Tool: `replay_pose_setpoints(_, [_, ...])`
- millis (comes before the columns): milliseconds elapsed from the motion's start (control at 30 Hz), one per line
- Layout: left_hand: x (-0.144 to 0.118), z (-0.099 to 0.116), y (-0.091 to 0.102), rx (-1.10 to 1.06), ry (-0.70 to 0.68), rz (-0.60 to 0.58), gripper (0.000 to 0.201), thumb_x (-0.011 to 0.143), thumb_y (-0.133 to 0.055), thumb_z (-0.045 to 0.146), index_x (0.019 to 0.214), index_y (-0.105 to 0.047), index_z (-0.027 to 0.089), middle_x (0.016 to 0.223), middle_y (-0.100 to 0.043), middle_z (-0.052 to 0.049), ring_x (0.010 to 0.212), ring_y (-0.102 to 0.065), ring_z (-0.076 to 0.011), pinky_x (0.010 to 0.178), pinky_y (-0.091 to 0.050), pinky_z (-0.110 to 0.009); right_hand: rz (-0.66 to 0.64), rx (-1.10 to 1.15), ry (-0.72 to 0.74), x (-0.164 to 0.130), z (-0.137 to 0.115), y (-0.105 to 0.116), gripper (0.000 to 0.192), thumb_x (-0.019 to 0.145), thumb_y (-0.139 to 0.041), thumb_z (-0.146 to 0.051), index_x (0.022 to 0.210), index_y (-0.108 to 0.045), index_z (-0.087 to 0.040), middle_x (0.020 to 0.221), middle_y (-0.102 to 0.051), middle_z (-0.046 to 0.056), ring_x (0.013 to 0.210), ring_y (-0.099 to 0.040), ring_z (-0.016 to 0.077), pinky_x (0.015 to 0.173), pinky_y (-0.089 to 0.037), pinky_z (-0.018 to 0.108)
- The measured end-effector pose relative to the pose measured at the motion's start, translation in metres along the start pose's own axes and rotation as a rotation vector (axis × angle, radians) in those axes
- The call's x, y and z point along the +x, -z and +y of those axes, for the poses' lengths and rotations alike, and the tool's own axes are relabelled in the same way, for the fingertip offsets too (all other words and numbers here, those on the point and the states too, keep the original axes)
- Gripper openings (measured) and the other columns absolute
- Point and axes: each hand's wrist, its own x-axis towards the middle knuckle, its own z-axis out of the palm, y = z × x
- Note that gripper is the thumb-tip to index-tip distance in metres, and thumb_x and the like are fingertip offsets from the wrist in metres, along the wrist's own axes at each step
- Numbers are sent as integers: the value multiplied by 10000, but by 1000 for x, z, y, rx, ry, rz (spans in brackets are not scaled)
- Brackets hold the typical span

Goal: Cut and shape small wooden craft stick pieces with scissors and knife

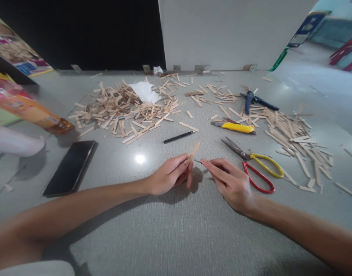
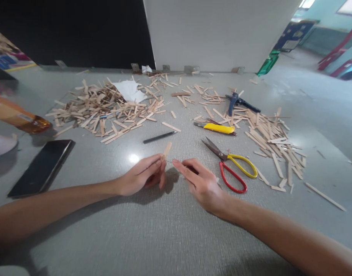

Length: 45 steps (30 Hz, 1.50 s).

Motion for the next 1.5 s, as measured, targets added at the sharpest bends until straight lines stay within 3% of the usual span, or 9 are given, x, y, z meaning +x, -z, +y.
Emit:
replay_pose_setpoints(233, [-1,-3,-2,161,-32,198,339,1115,-492,466,962,-625,194,622,-672,21,490,-499,-108,516,-376,-219,21,-46,-61,-2,-1,-1,514,1082,-568,-33,1537,-659,-253,980,-796,69,818,-775,174,660,-661,249])
replay_pose_setpoints(433, [-2,-5,-5,372,-120,275,378,1111,-446,349,1022,-753,147,581,-683,21,464,-542,-103,497,-381,-214,-5,-117,-69,-2,0,-3,362,1084,-578,-43,1372,-756,-171,944,-792,84,777,-754,164,631,-633,247])
replay_pose_setpoints(867, [-4,-13,-5,612,-240,288,393,1137,-408,282,993,-747,143,559,-639,46,428,-534,-84,483,-410,-182,-88,-255,-25,-4,1,0,362,1082,-510,-20,1316,-774,-102,977,-798,109,789,-766,176,617,-612,254])
replay_pose_setpoints(1000, [-4,-17,-5,656,-247,283,430,1142,-390,307,909,-715,151,563,-605,42,460,-546,-92,535,-444,-200,-134,-327,6,-5,-1,2,388,1078,-490,-12,1337,-767,-95,985,-798,109,749,-757,170,620,-611,255])
replay_pose_setpoints(1167, [-4,-19,-4,704,-235,272,443,1157,-375,330,907,-702,166,547,-562,57,440,-502,-91,501,-389,-202,-168,-376,34,-5,-1,3,397,1073,-477,-14,1347,-759,-75,1002,-805,117,749,-760,174,609,-609,255])
replay_pose_setpoints(1367, [-5,-19,-4,745,-225,266,409,1153,-354,306,969,-695,175,630,-647,26,491,-567,-109,537,-412,-216,-183,-415,63,-7,2,3,395,1075,-474,-25,1340,-760,-87,1010,-807,117,775,-760,178,604,-611,263])
replay_pose_setpoints(1500, [-5,-20,-5,763,-214,261,419,1147,-362,308,890,-668,183,584,-588,48,456,-505,-100,513,-366,-216,-209,-432,42,-10,2,2,406,1079,-488,-49,1383,-748,-118,1009,-800,98,720,-736,160,568,-587,254])
